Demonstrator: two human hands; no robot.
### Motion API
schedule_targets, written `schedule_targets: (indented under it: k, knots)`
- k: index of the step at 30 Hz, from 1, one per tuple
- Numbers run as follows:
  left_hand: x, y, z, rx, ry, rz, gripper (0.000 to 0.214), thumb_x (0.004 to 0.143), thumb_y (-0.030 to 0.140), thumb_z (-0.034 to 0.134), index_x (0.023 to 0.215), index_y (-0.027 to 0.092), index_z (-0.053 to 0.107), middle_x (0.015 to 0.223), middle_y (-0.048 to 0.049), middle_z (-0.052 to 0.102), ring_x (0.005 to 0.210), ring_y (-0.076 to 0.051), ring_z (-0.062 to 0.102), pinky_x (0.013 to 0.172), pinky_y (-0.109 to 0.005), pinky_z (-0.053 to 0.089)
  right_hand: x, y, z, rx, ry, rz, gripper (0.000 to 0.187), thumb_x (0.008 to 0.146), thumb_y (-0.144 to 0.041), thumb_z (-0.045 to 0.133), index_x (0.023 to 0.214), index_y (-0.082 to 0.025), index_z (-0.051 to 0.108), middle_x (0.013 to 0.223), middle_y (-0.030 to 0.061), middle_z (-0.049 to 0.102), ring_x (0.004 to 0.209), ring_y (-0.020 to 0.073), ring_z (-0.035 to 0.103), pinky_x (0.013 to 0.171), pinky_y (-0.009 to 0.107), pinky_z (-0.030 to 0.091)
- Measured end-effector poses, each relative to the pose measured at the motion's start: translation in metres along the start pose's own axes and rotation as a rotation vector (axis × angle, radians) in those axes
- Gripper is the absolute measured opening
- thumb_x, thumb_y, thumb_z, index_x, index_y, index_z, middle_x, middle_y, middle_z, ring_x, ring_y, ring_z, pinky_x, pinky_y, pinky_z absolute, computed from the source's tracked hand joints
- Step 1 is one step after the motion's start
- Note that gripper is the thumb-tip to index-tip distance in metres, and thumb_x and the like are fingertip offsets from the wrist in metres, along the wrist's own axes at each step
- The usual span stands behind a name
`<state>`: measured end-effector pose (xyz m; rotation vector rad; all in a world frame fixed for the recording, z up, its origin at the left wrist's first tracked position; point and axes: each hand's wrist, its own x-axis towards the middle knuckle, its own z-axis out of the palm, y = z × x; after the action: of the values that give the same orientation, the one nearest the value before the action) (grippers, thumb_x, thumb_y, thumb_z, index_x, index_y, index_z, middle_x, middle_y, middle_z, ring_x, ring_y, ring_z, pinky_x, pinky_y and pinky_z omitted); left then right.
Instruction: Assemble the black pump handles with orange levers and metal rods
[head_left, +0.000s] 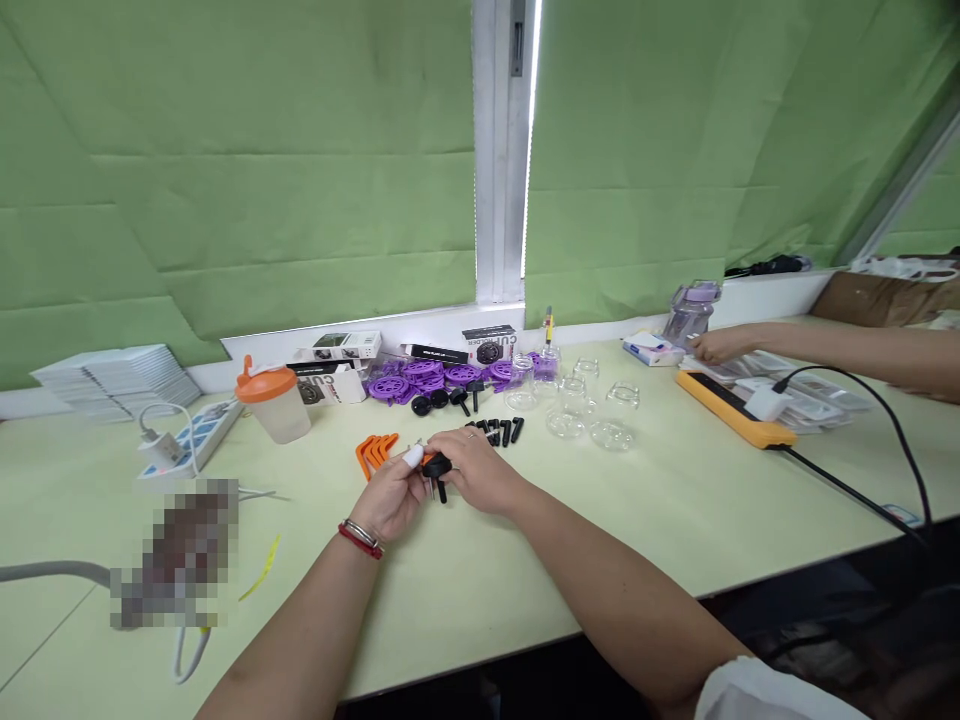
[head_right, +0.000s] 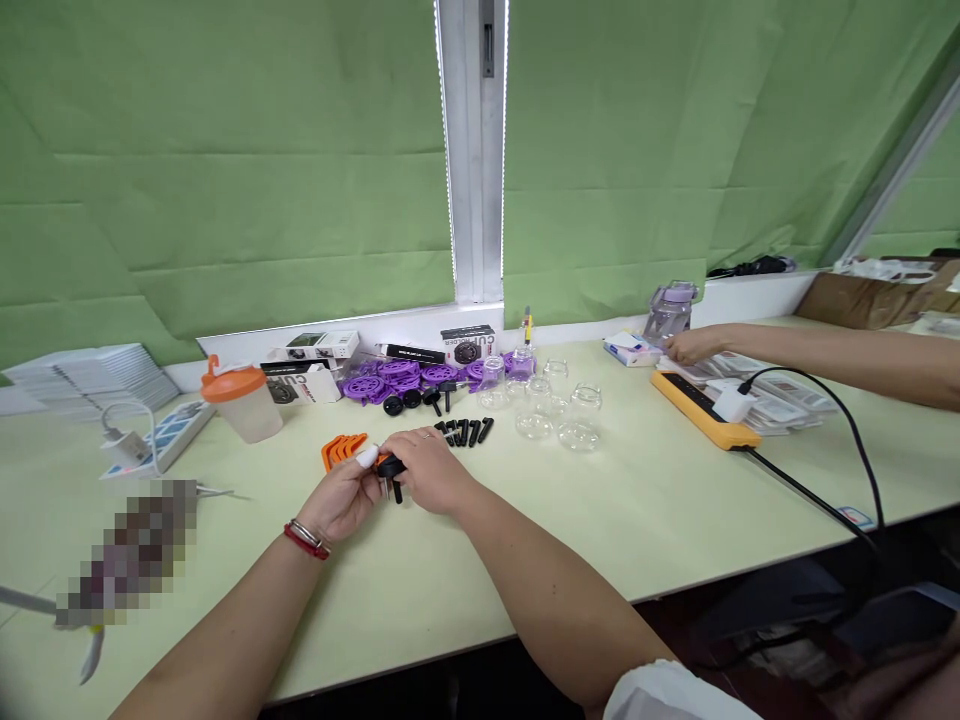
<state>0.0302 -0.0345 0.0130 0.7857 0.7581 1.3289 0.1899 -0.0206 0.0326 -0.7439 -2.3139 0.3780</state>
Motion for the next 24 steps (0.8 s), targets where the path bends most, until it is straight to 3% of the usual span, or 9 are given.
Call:
schedule_targets:
  k: [3, 6, 9, 13, 18, 21, 24]
  knots:
    - [0.000, 0.003, -0.001, -0.017, 0.006, -0.003, 0.010, 0.080, 0.014, 0.058, 0.083, 0.013, 0.067, 0.083, -0.0067, 0.065, 0.075, -0.014, 0.064, 0.066, -0.022, 0.055, 0.001, -0.002, 0.001, -0.011, 0.052, -0.021, 0.038, 0.077, -0.005, 0.059, 0.111, -0.021, 0.055, 0.118, 0.0079, 0.059, 0.110, 0.0222, 0.050, 0.100, 0.044, 0.029]
    - [0.000, 0.007, -0.002, -0.044, 0.050, -0.035, 0.013, 0.078, 0.010, 0.055, 0.083, 0.012, 0.067, 0.088, -0.0091, 0.067, 0.079, -0.016, 0.065, 0.068, -0.023, 0.056, 0.001, -0.003, 0.000, -0.069, 0.183, 0.010, 0.030, 0.074, -0.012, 0.066, 0.102, -0.019, 0.060, 0.121, 0.0104, 0.055, 0.114, 0.0249, 0.047, 0.100, 0.044, 0.030]
    - [0.001, 0.011, -0.005, -0.065, 0.121, -0.022, 0.018, 0.077, 0.006, 0.050, 0.082, 0.012, 0.067, 0.088, -0.0093, 0.069, 0.079, -0.016, 0.066, 0.071, -0.025, 0.056, 0.000, -0.004, -0.001, -0.061, 0.266, 0.107, 0.017, 0.073, -0.020, 0.069, 0.088, -0.017, 0.062, 0.102, 0.0086, 0.060, 0.098, 0.0225, 0.052, 0.089, 0.038, 0.039]
    - [0.002, 0.015, -0.008, -0.082, 0.140, 0.019, 0.020, 0.076, 0.005, 0.049, 0.081, 0.012, 0.067, 0.080, -0.0077, 0.069, 0.075, -0.017, 0.066, 0.069, -0.029, 0.057, -0.001, 0.000, 0.008, 0.105, 0.160, 0.364, 0.017, 0.078, -0.031, 0.064, 0.086, -0.016, 0.062, 0.084, 0.0052, 0.062, 0.078, 0.0174, 0.055, 0.070, 0.031, 0.043]
    - [0.000, 0.016, -0.006, -0.102, 0.110, 0.035, 0.017, 0.075, 0.006, 0.051, 0.079, 0.011, 0.066, 0.082, -0.0085, 0.069, 0.077, -0.018, 0.067, 0.072, -0.030, 0.057, -0.001, 0.009, 0.029, 0.694, -0.064, 0.628, 0.023, 0.082, -0.028, 0.059, 0.100, -0.015, 0.061, 0.074, 0.0015, 0.060, 0.061, 0.0112, 0.054, 0.056, 0.024, 0.043]
    - [0.000, 0.015, -0.004, -0.092, 0.063, 0.043, 0.018, 0.076, 0.006, 0.051, 0.081, 0.011, 0.067, 0.085, -0.0094, 0.069, 0.084, -0.018, 0.066, 0.078, -0.030, 0.056, -0.001, 0.011, 0.032, 0.875, -0.065, 0.722, 0.018, 0.082, -0.026, 0.057, 0.095, -0.014, 0.061, 0.066, -0.0012, 0.056, 0.049, 0.0077, 0.047, 0.048, 0.021, 0.040]
    - [-0.001, 0.014, -0.003, -0.044, 0.015, 0.030, 0.017, 0.075, 0.008, 0.053, 0.085, 0.012, 0.066, 0.088, -0.0094, 0.070, 0.088, -0.020, 0.066, 0.081, -0.031, 0.054, -0.001, 0.010, 0.029, 0.864, -0.045, 0.735, 0.009, 0.082, -0.022, 0.056, 0.080, -0.014, 0.060, 0.062, -0.0019, 0.053, 0.047, 0.0065, 0.043, 0.045, 0.020, 0.037]
